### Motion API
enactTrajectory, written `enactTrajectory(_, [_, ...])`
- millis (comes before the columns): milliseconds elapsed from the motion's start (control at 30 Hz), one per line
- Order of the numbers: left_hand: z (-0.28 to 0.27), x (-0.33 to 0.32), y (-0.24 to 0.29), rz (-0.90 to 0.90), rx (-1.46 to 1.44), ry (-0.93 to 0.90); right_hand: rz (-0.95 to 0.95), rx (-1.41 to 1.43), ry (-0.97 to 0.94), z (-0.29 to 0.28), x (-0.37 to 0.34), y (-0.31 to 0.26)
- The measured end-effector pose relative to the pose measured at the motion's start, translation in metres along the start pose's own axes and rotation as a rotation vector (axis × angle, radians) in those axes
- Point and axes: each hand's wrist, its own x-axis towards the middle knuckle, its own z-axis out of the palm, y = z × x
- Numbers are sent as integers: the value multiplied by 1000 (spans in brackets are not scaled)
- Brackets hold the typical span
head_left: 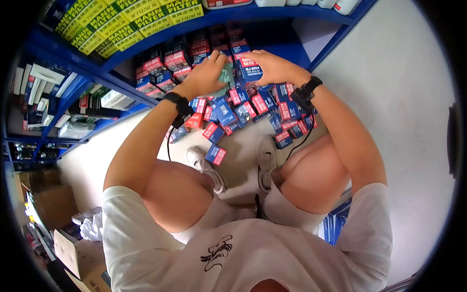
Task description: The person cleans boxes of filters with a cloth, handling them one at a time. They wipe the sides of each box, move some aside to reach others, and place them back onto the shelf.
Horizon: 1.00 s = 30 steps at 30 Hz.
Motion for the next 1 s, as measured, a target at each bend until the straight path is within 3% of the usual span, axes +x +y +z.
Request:
enactTrajectory(167, [2,10,9,-76,-28,-73,202,-16,63,-8,-2,16])
enactTrajectory(267, [8,14,5,4,-32,-95,175,-41,113,-8,-6,38])
enactTrajectory(433, [28,20,-13,-7,-8,-124,190,-66,209,10,-18,85])
enactTrajectory(633, [54,39,-25,-68,22,-209,285,-129,65,15,-26,115])
enactTrajectory(700, [65,45,-29,-61,19,-204,405,-171,4,16,-24,121])
enactTrajectory(1000, [101,46,-33,-108,-10,-262,469,-236,-39,42,-1,147])
